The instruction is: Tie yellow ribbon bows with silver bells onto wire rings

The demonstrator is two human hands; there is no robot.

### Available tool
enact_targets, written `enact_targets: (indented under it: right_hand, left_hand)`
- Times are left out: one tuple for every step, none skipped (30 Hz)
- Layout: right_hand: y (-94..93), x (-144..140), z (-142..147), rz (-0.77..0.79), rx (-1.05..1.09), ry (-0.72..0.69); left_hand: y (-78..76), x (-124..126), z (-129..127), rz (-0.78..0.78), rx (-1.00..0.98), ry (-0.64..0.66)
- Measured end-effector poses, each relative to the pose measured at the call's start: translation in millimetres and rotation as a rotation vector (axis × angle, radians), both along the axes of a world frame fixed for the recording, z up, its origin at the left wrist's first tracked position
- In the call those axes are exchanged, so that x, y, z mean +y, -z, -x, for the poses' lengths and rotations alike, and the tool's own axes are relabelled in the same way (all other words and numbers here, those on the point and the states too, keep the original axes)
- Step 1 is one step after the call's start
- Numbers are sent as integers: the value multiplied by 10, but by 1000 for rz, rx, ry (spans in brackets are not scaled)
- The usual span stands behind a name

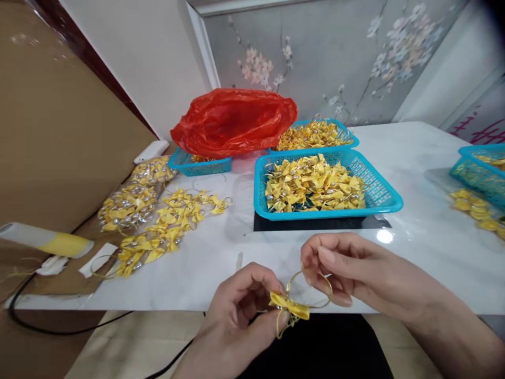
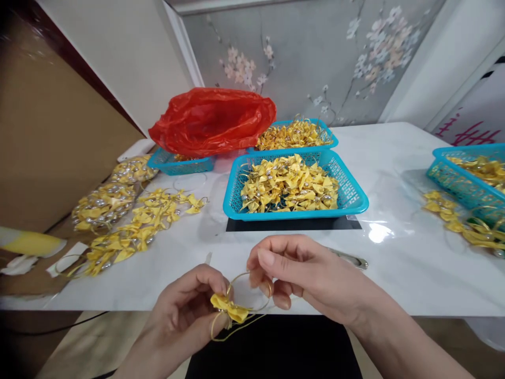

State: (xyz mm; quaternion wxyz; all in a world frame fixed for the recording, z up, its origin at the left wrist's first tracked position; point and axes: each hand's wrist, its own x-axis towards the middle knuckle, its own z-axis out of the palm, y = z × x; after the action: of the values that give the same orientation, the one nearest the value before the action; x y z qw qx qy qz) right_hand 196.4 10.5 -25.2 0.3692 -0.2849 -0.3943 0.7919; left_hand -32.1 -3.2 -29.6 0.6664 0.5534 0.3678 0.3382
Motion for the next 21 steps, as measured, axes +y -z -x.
enact_targets:
  right_hand:
    - [3,4,-11,10,8,-8]
    - [6,12,-22,17,14,-16]
    - [8,22,-32,18,19,-28]
    - [6,36,-41,17,22,-39]
    - [1,50,-48,12,24,-47]
    - [-8,65,-51,4,21,-53]
    - [-19,77,-50,-13,6,-56]
    - [-33,86,-43,-46,-41,-52]
    - [-48,90,-28,-109,-129,-26]
    - [-60,87,-8,-212,-258,24]
    - [-70,78,18,-357,-419,98]
    - [-74,63,47,-539,-593,192]
    - [-73,43,79,-745,-758,288]
    - [-66,22,111,-958,-895,367]
    - [-55,0,142,-1155,-1001,421]
    - [-42,-19,172,-1313,-1087,453]
    - [-28,-33,200,-1429,-1154,480]
    - [-17,-43,226,-1501,-1207,511]
    - [-11,-47,248,-1524,-1248,566]
    - [-11,-46,266,-1508,-1264,630]
    - [-19,-41,277,-1457,-1250,677]
  left_hand:
    - [1,10,-4,0,11,-2]
    - [3,18,-9,0,18,-3]
    - [7,25,-12,2,26,-2]
    - [12,30,-14,4,30,-3]
    - [18,33,-14,6,31,-3]
    - [23,35,-12,9,33,-2]
    - [27,36,-10,14,33,1]
    - [28,36,-6,19,34,6]
    - [29,36,-2,20,34,13]
    - [27,35,1,20,34,19]
    - [25,34,4,17,37,22]
    - [23,32,6,9,40,20]
    - [22,29,7,-1,48,19]
    - [22,25,6,-12,60,17]
    - [24,22,4,-24,69,14]
    - [26,18,2,-36,71,12]
    - [28,16,-1,-48,67,9]
    - [28,14,-5,-56,61,2]
    - [25,15,-7,-61,55,-7]
    - [20,18,-9,-61,55,-14]
    - [12,22,-9,-64,62,-19]
